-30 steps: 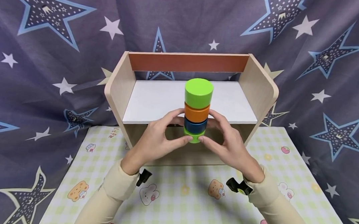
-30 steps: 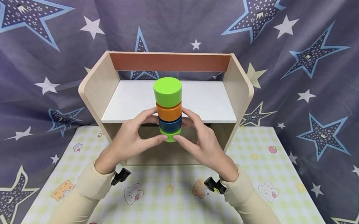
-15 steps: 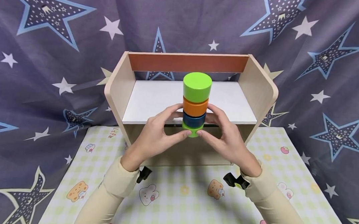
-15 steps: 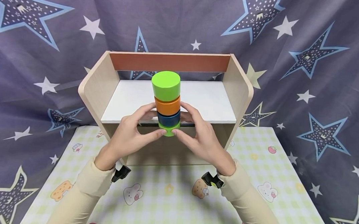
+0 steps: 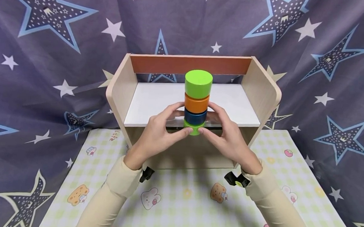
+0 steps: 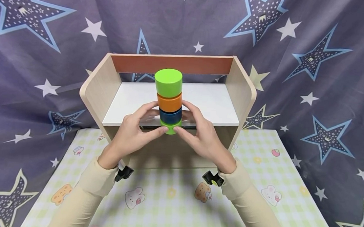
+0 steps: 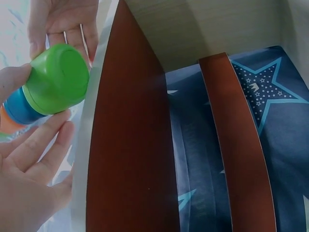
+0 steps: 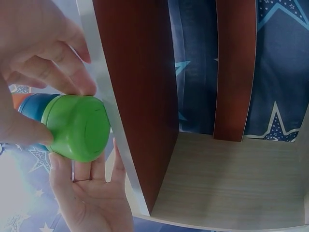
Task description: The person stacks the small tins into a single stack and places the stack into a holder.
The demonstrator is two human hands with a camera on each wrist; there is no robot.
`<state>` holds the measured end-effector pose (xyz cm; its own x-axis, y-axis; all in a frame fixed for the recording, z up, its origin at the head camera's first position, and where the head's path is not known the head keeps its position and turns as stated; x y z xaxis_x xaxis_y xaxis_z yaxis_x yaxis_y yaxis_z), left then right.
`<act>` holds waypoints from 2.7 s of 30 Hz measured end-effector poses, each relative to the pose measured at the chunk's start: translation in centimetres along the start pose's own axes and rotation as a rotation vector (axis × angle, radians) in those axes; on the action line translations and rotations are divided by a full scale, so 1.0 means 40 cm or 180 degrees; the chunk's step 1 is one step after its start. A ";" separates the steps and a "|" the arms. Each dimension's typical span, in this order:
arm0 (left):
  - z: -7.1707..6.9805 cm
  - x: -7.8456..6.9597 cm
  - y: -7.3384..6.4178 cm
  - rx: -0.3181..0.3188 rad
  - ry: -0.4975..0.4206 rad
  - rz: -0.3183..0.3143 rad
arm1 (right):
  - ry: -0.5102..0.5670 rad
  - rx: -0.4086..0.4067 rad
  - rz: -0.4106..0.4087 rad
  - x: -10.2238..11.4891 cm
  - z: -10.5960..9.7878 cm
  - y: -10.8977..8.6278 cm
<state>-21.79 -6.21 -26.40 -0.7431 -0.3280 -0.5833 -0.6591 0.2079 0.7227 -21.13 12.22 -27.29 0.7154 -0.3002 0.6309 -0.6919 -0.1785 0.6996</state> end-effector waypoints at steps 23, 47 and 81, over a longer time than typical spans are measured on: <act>0.011 0.042 0.012 -0.0055 0.0062 -0.0391 | -0.0086 -0.0024 0.0068 -0.033 0.014 0.022; 0.008 0.049 0.020 -0.0185 0.0133 -0.0443 | -0.0179 -0.0445 -0.0207 -0.033 0.008 0.033; 0.011 0.052 0.015 -0.0120 0.0213 -0.0545 | -0.0438 0.0009 -0.0154 -0.037 0.041 0.015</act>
<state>-23.80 -6.35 -27.35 -0.6103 -0.4166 -0.6738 -0.7695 0.1096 0.6292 -22.76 11.00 -28.35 0.7279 -0.4166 0.5445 -0.6574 -0.1985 0.7269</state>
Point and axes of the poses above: each hand's wrist, its own y-axis towards the middle knuckle, its own z-axis out of the palm, x = y × z, the point moved 7 cm from there along y, towards the middle knuckle, and after that the axes turned 12 degrees about -x, right-handed, at the moved point
